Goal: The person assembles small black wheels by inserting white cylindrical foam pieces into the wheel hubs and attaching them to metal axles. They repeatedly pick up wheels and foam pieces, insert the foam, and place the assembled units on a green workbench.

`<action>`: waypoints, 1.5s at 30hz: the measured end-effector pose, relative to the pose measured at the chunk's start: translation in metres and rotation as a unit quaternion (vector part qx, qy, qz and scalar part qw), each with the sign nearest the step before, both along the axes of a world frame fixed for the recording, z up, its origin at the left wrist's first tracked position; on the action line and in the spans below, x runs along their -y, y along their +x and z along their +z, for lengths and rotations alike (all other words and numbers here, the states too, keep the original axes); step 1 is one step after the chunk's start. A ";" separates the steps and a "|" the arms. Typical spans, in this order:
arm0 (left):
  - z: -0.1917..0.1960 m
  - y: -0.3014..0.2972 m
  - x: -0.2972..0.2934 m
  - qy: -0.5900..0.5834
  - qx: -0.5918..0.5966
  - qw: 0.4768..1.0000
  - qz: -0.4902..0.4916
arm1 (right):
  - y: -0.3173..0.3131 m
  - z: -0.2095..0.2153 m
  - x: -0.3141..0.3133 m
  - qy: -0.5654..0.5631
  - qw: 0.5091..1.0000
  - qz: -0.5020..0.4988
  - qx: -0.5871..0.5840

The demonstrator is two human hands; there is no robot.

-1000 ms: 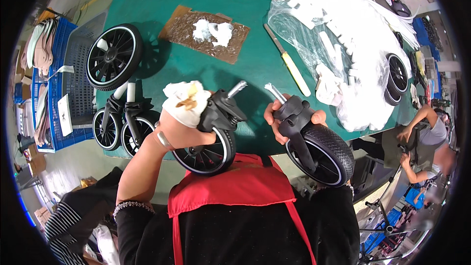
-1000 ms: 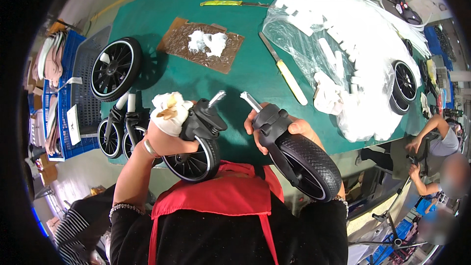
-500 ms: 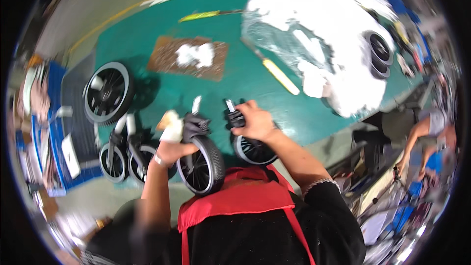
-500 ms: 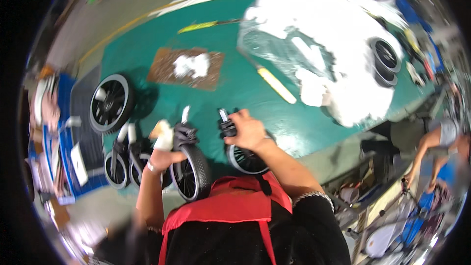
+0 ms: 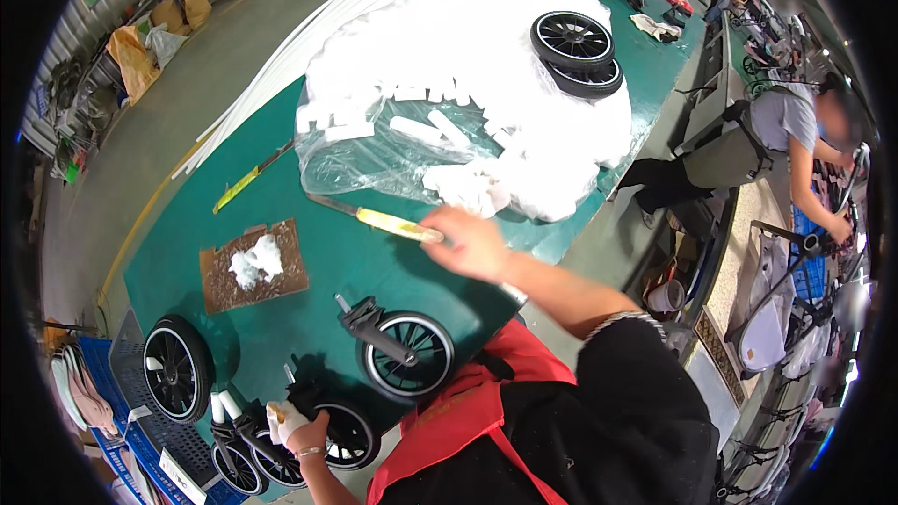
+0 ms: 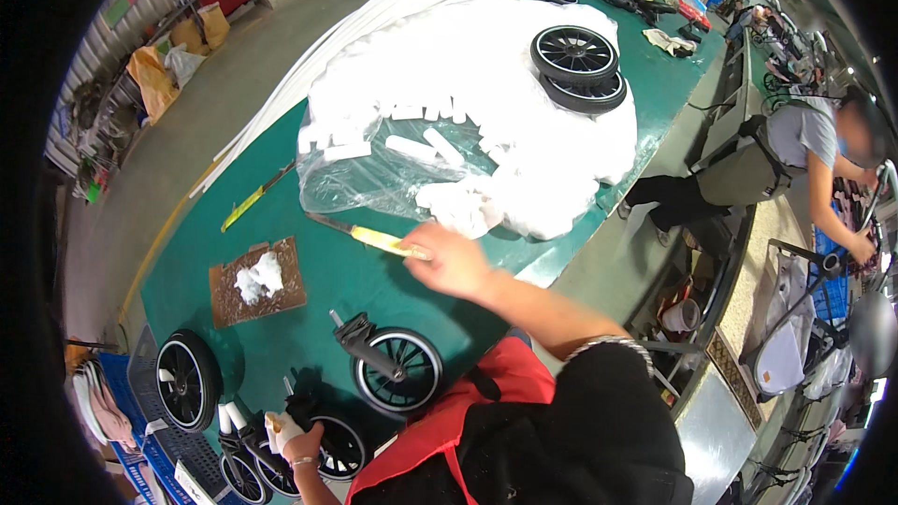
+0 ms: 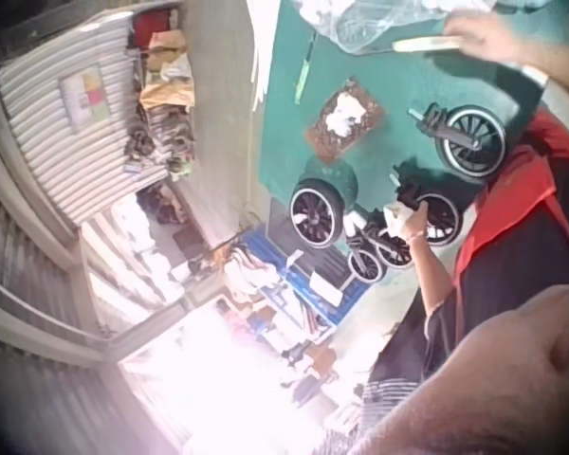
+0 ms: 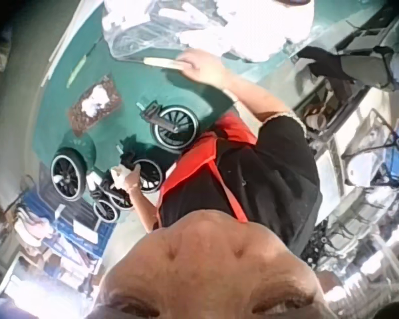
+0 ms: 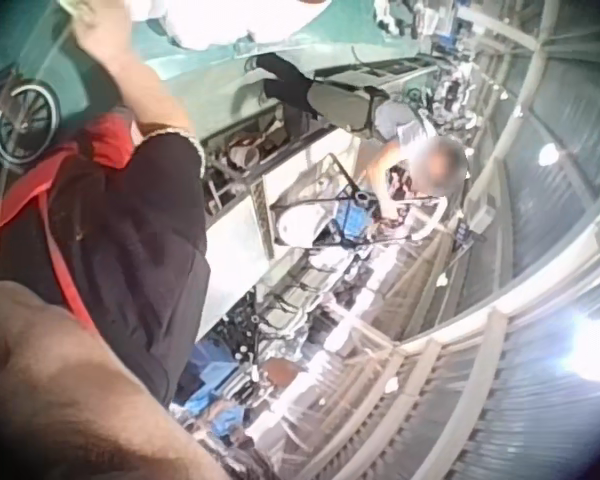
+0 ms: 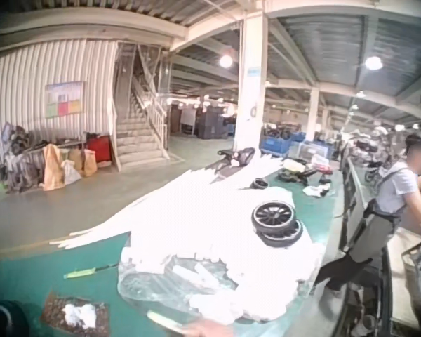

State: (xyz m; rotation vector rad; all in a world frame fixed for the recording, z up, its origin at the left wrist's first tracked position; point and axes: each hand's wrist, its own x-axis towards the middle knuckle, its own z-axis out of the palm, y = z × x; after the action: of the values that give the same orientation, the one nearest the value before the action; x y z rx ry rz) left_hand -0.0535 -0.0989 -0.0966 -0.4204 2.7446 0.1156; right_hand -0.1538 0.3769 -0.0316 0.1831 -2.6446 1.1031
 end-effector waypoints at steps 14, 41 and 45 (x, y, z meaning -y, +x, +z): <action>0.115 -0.083 -0.345 0.044 -0.293 0.943 -0.150 | -0.139 0.006 -0.448 0.479 0.842 -0.238 0.066; 0.011 -0.253 -0.842 0.153 -0.275 0.741 -0.593 | 0.227 -0.002 -0.414 -0.522 0.693 -0.494 -0.060; 0.019 -0.248 -0.838 0.170 -0.256 0.723 -0.619 | 0.234 -0.004 -0.394 -0.565 0.687 -0.453 -0.063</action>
State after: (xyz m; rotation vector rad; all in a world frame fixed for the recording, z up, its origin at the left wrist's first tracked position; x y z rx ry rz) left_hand -0.3016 0.7387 -0.0772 1.7571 2.7370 0.3973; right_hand 0.0797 0.7712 -0.0360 -1.0894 -1.1133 1.8365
